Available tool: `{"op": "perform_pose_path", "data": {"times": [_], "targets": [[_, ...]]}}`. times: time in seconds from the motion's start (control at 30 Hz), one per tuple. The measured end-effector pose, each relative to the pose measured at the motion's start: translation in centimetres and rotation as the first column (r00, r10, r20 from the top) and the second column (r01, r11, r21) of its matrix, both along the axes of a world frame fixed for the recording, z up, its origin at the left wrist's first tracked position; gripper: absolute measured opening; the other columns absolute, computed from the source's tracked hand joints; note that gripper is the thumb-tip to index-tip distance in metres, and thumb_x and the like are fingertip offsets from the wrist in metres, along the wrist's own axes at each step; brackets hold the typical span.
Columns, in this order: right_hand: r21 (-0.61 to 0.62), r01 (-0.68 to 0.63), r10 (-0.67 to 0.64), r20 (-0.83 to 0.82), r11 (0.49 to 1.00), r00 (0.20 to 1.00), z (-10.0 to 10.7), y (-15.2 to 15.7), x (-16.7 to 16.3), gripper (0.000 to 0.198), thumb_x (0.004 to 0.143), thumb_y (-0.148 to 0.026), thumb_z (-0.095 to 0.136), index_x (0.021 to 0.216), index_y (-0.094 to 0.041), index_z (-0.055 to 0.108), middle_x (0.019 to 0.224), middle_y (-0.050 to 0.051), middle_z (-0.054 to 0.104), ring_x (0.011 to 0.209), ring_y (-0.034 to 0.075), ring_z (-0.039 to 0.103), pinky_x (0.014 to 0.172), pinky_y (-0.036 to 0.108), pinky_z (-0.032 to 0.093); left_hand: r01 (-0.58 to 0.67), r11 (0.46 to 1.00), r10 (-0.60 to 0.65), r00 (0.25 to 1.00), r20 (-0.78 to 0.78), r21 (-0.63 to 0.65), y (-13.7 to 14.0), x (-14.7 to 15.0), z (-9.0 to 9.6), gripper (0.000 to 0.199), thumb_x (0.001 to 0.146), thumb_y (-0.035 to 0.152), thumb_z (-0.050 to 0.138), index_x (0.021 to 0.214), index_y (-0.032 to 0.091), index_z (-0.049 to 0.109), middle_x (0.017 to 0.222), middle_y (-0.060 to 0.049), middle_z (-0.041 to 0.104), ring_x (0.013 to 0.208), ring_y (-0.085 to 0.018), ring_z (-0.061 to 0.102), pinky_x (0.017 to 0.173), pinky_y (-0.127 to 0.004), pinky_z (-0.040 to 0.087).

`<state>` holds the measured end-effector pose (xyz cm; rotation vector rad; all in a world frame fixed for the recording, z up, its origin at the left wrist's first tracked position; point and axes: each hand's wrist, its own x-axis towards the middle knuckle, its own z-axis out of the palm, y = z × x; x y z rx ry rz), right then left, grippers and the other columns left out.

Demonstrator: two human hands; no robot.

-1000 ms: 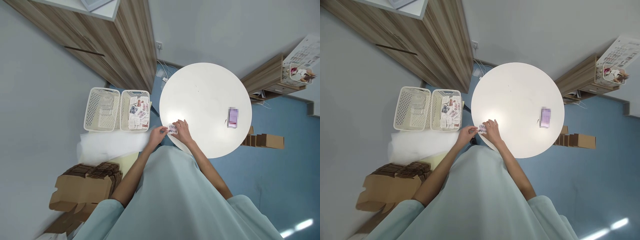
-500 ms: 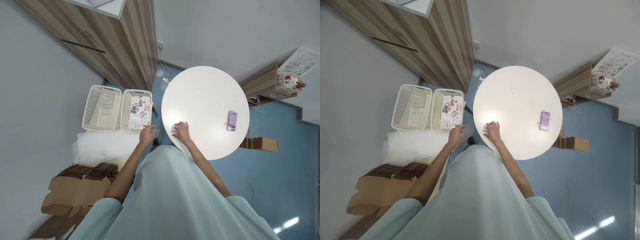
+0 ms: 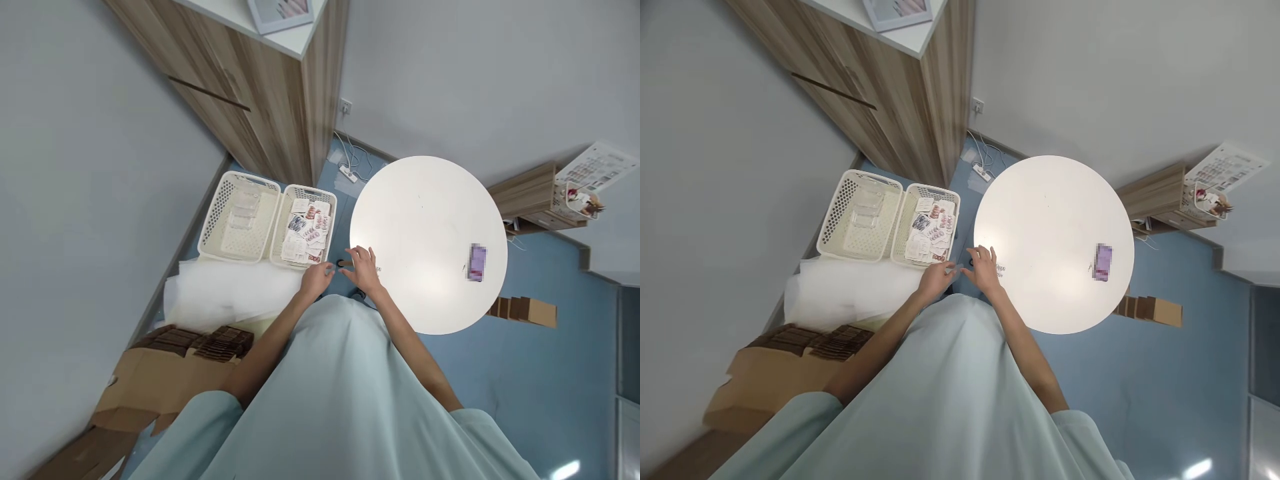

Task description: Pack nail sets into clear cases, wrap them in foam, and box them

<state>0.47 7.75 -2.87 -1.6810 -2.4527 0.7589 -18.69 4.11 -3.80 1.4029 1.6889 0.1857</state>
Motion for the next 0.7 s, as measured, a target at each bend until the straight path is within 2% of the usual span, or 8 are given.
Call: {"op": "perform_pose_path", "data": {"times": [0.1,0.2,0.3,0.4,0.47,0.57,0.7], "targets": [[-0.035,-0.02,0.02,-0.009,0.999,1.0,0.3,0.1,-2.3,0.048,0.105,-0.035,0.059,0.15,-0.019,0.057,0.147,0.017,0.063,0.152,0.031,0.048,0.136,0.06,0.016,0.023,1.0,-0.024,0.997,0.08,0.007,-0.2,-1.1,0.4,0.031,0.099,0.028,0.064,0.126,0.022,0.079,0.127,-0.008,0.081,0.108,-0.028,0.078,0.099,-0.037,0.057],[-0.075,-0.028,0.028,-0.007,0.997,1.0,0.4,0.3,-4.2,0.047,0.107,-0.034,0.054,0.151,-0.02,0.056,0.15,0.016,0.063,0.152,0.031,0.048,0.135,0.061,0.016,-0.035,0.997,0.024,0.987,0.157,0.068,0.2,-3.5,0.8,0.026,0.099,0.027,0.063,0.118,0.023,0.081,0.12,-0.006,0.083,0.103,-0.026,0.079,0.097,-0.035,0.058],[-0.118,-0.035,0.037,0.017,0.992,0.999,0.3,0.6,-5.7,0.048,0.107,-0.033,0.052,0.154,-0.019,0.055,0.15,0.016,0.064,0.152,0.033,0.048,0.134,0.061,0.016,-0.169,0.972,0.15,0.981,0.12,0.162,1.5,-8.0,1.0,0.025,0.1,0.03,0.061,0.115,0.024,0.08,0.114,-0.006,0.084,0.096,-0.026,0.079,0.095,-0.037,0.059],[-0.15,-0.032,0.04,0.054,0.988,0.998,0.0,0.9,-6.7,0.048,0.107,-0.032,0.05,0.152,-0.018,0.057,0.15,0.017,0.065,0.151,0.033,0.049,0.134,0.062,0.018,-0.321,0.909,0.322,0.946,0.041,0.266,3.5,-13.7,0.6,0.028,0.1,0.03,0.06,0.121,0.023,0.077,0.122,-0.009,0.081,0.097,-0.027,0.078,0.097,-0.039,0.058],[-0.161,-0.022,0.034,0.07,0.987,0.997,-0.2,1.0,-7.2,0.044,0.108,-0.033,0.05,0.149,-0.019,0.061,0.148,0.017,0.066,0.148,0.033,0.052,0.133,0.062,0.019,-0.393,0.866,0.419,0.908,-0.019,0.31,4.9,-17.4,-0.1,0.032,0.099,0.029,0.06,0.127,0.019,0.074,0.125,-0.013,0.078,0.102,-0.029,0.077,0.102,-0.043,0.057],[-0.174,-0.001,0.016,0.084,0.985,0.996,-0.3,0.9,-7.7,0.04,0.107,-0.033,0.05,0.142,-0.021,0.066,0.145,0.015,0.067,0.144,0.033,0.055,0.132,0.062,0.022,-0.415,0.837,0.472,0.877,-0.088,0.356,7.1,-21.6,-1.6,0.041,0.096,0.026,0.063,0.135,0.014,0.068,0.134,-0.019,0.07,0.119,-0.035,0.072,0.113,-0.05,0.052],[-0.181,0.035,-0.021,0.08,0.983,0.997,-0.1,0.4,-8.2,0.037,0.107,-0.032,0.05,0.136,-0.022,0.07,0.142,0.015,0.068,0.141,0.033,0.057,0.133,0.062,0.022,-0.44,0.818,0.508,0.855,-0.103,0.371,10.7,-24.4,-3.3,0.059,0.089,0.024,0.07,0.144,0.006,0.057,0.148,-0.028,0.059,0.144,-0.042,0.054,0.126,-0.055,0.039]]}}
